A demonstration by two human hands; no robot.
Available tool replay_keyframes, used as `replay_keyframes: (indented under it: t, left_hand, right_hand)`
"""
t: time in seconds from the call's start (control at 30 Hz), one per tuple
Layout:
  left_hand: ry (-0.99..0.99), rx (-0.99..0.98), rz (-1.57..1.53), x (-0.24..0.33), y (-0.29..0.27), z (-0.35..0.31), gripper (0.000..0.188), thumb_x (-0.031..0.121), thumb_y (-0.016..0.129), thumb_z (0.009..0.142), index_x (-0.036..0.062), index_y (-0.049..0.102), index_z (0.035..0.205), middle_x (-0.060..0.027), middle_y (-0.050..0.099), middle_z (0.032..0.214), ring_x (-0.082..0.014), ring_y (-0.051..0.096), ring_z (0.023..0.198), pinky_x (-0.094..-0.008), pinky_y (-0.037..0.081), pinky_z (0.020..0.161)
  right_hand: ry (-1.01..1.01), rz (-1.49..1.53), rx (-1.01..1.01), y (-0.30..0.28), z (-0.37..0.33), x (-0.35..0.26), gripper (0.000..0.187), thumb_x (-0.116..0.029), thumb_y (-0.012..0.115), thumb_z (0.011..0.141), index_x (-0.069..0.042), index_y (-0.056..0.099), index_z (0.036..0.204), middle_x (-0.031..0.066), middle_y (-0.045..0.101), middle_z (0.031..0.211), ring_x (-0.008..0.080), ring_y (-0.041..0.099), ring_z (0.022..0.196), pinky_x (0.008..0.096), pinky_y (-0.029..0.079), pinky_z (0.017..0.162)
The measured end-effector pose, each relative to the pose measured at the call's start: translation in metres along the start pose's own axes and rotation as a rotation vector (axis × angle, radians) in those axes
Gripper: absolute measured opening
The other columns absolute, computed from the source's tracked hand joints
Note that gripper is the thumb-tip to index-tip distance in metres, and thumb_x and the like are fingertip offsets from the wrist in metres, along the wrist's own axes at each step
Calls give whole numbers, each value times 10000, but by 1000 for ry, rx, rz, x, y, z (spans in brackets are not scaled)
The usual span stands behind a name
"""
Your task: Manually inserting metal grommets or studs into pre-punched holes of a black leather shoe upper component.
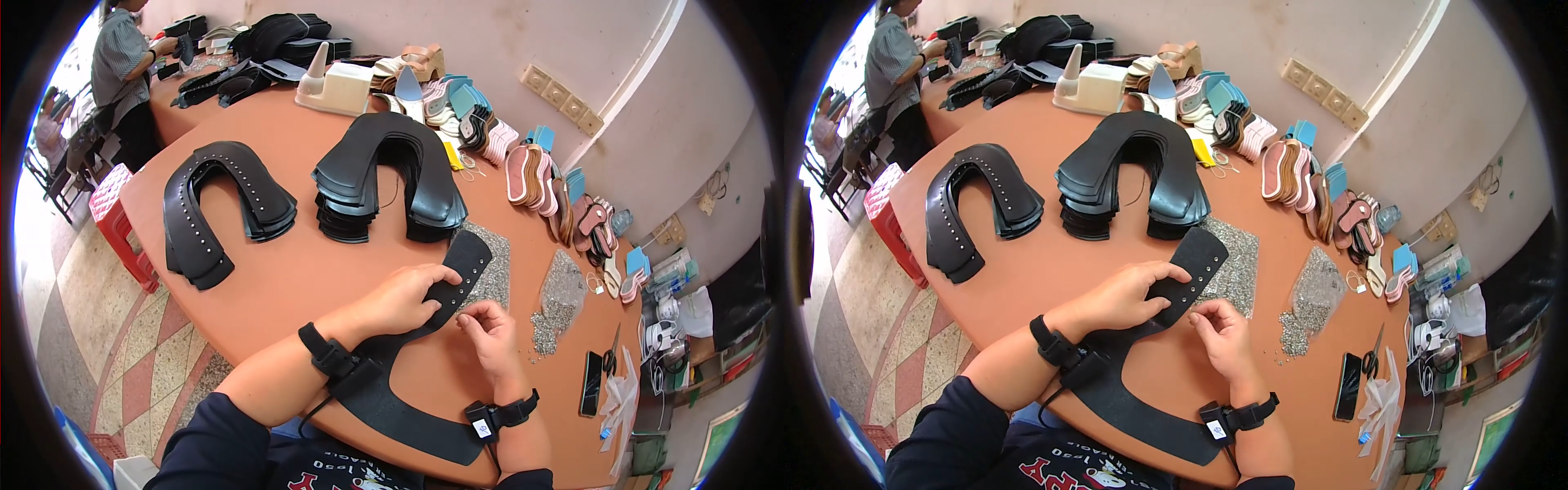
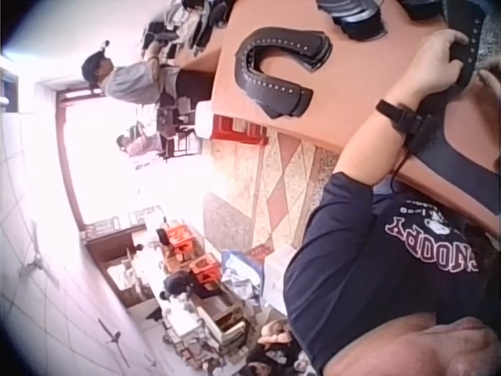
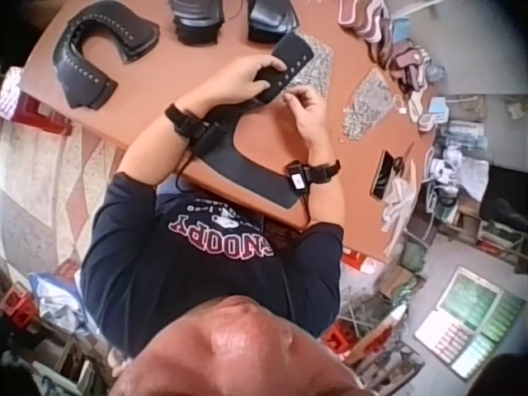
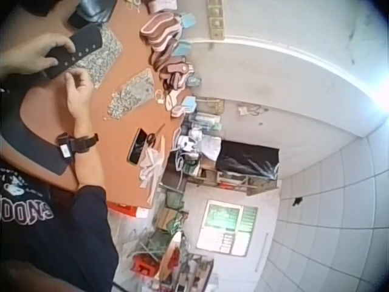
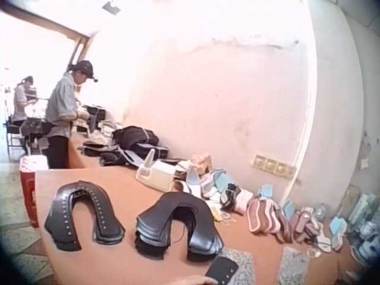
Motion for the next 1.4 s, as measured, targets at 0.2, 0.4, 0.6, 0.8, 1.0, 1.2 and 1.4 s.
replay_keyframes:
  t: [0.2, 0.4, 0.6, 0.8, 1.0, 1.2, 1.4]
  left_hand:
    - [-17, -5, -18, 2, 2, 2, 397, -13, 607, 693, -4, 553, 1087, -166, 593, 1073, -293, 560, 1026, -342, 441, 890]
    - [18, 21, 9, 4, 2, 1, 389, -19, 601, 694, -5, 554, 1080, -163, 599, 1053, -296, 569, 1001, -340, 451, 871]
    - [4, 89, -5, 1, -5, 1, 381, -35, 562, 677, -2, 555, 1056, -179, 595, 1015, -340, 560, 968, -375, 456, 829]
    - [9, 75, 11, 3, -4, 0, 373, -34, 566, 683, 2, 558, 1055, -178, 593, 1021, -338, 561, 967, -378, 458, 826]
    - [5, 40, 4, 1, 0, -1, 395, -18, 601, 703, 12, 552, 1094, -163, 593, 1068, -301, 561, 1012, -349, 448, 871]
    - [0, 39, 8, 1, 1, 0, 398, -14, 603, 706, 12, 547, 1099, -160, 591, 1075, -306, 557, 1017, -351, 446, 876]
    - [29, 77, -14, 3, -2, -1, 379, -36, 569, 687, -2, 551, 1065, -180, 588, 1030, -342, 558, 969, -377, 455, 835]
  right_hand:
    - [-117, -111, 3, 7, -1, -6, 40, -3, 585, 830, -4, 570, 868, 2, 569, 787, 50, 529, 682, 180, 421, 594]
    - [-176, -187, 22, 9, -1, -9, 33, 8, 585, 818, 2, 570, 847, 18, 565, 778, 55, 519, 655, 189, 420, 585]
    - [-15, -282, 159, -26, 8, 25, 44, -51, 583, 836, -9, 579, 851, 12, 575, 721, 56, 523, 634, 188, 421, 580]
    - [61, -198, 192, -29, 8, 26, 29, -35, 558, 844, -7, 563, 847, 13, 574, 753, 73, 535, 652, 205, 433, 598]
    - [-257, -260, 41, 0, -4, -21, 32, 9, 570, 813, -6, 547, 829, 42, 539, 830, 96, 509, 680, 225, 426, 613]
    - [-239, -419, 125, -6, 3, -6, 22, -17, 568, 819, -8, 556, 834, 56, 584, 763, 106, 552, 637, 241, 446, 584]
    - [-60, -426, 157, -18, 6, 11, 23, -30, 560, 830, -11, 555, 842, 54, 593, 739, 110, 586, 660, 232, 458, 590]
Point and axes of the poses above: each hand's wrist, its own z-axis towards the middle knuckle, its own y-axis out of the palm, x = y × z, the point moved 9 cm from there along z, towards the middle knuckle
